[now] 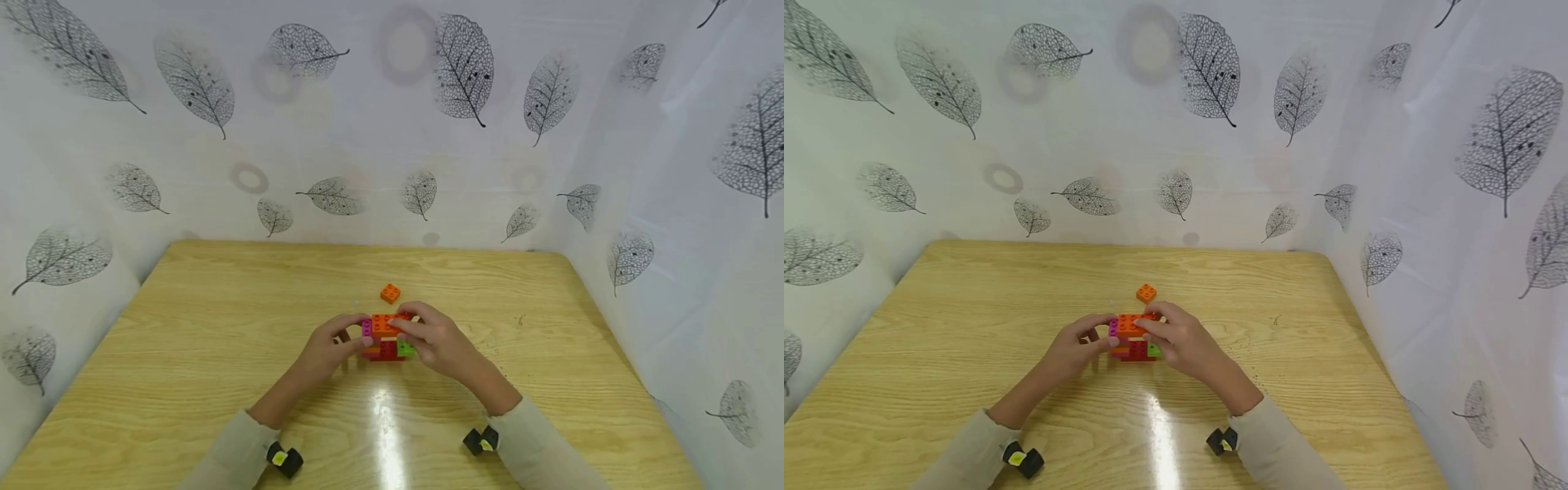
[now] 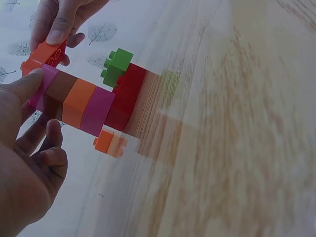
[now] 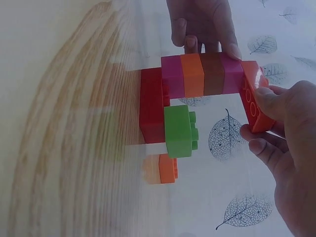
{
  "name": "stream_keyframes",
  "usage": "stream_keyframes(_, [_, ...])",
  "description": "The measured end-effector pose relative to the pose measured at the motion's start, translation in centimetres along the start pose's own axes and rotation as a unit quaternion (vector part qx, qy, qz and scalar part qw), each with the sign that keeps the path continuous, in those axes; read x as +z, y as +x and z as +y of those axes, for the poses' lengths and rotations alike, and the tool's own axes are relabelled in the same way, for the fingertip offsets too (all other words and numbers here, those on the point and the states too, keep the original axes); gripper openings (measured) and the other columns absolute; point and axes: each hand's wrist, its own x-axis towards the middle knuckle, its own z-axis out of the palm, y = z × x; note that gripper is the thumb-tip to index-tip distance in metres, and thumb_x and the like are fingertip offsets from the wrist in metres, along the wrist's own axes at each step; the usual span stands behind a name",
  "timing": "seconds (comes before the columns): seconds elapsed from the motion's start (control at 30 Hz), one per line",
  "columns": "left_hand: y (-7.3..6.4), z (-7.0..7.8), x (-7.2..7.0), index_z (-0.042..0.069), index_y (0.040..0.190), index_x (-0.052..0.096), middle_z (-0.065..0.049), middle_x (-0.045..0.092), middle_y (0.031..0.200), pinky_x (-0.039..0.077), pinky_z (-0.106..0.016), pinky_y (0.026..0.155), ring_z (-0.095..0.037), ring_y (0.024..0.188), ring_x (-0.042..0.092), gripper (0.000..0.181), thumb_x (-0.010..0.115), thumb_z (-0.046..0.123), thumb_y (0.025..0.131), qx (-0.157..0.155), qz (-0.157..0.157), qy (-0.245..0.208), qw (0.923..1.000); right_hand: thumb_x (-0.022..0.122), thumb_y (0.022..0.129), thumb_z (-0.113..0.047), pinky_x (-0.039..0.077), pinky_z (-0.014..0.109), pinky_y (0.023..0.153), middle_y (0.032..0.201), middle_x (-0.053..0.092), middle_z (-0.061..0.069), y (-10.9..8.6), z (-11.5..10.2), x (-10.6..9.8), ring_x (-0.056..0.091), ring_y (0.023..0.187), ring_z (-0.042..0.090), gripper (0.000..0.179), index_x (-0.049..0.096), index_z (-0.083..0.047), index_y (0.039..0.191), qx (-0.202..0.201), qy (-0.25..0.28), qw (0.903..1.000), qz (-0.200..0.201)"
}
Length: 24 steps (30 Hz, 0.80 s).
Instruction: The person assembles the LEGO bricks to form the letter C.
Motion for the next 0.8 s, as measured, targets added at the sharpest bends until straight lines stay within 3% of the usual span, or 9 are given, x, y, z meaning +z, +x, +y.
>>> stream_keyframes(0.17, [0.18,0.12,0.11,0.031,0.135,0.063,0.001,0.062,0.126,0.047,-0.029,0.056,-0.023,0.083,0.055,0.045,0.073,0.043,0.092,0.0,0.001,0.0,1.0,0.082,0.076,0.006,0.056,0.023,0.077,0.114,0.064,0.019,0.03,0.04,-0.2,0.065,0.095,0.023,0.038,0.075,0.0,0.113,-0.005,-0.002,1.0,-0.001])
stream_keyframes(0.4, [-0.01,0.01,0.13,0.032,0.135,0.063,0.0,0.062,0.115,0.047,-0.03,0.058,-0.023,0.085,0.054,0.045,0.073,0.043,0.092,-0.01,0.003,0.006,0.9999,0.083,0.076,0.004,0.056,0.022,0.078,0.116,0.065,0.016,-0.14,-0.02,-0.26,0.066,0.096,0.022,0.039,0.075,-0.001,0.114,0.008,0.003,0.9999,-0.01])
stream_keyframes(0.6, [-0.02,-0.08,0.11,0.032,0.135,0.062,0.0,0.061,0.127,0.049,-0.031,0.059,-0.023,0.085,0.055,0.045,0.073,0.043,0.092,-0.01,0.003,0.001,0.9999,0.082,0.078,0.001,0.054,0.02,0.077,0.118,0.063,0.012,-0.31,0.22,-0.34,0.065,0.095,0.019,0.043,0.072,-0.004,0.119,0.031,0.022,0.999,-0.024])
stream_keyframes(0.7, [-0.01,-0.12,0.03,0.032,0.134,0.062,0.0,0.06,0.131,0.049,-0.031,0.06,-0.023,0.085,0.055,0.045,0.072,0.043,0.092,-0.009,0.002,-0.001,1.0,0.078,0.086,-0.005,0.054,0.025,0.082,0.124,0.062,0.009,-0.38,0.27,-0.61,0.064,0.104,0.019,0.04,0.07,-0.007,0.125,0.07,0.048,0.9956,-0.039])
stream_keyframes(0.8, [0.05,-0.26,0.0,0.032,0.134,0.062,0.001,0.06,0.131,0.049,-0.031,0.06,-0.024,0.085,0.055,0.044,0.072,0.043,0.092,-0.006,-0.002,-0.006,1.0,0.069,0.096,-0.012,0.055,0.029,0.085,0.131,0.061,0.006,-0.55,0.44,-1.02,0.062,0.109,0.019,0.035,0.066,-0.011,0.132,0.143,0.101,0.9833,-0.049])
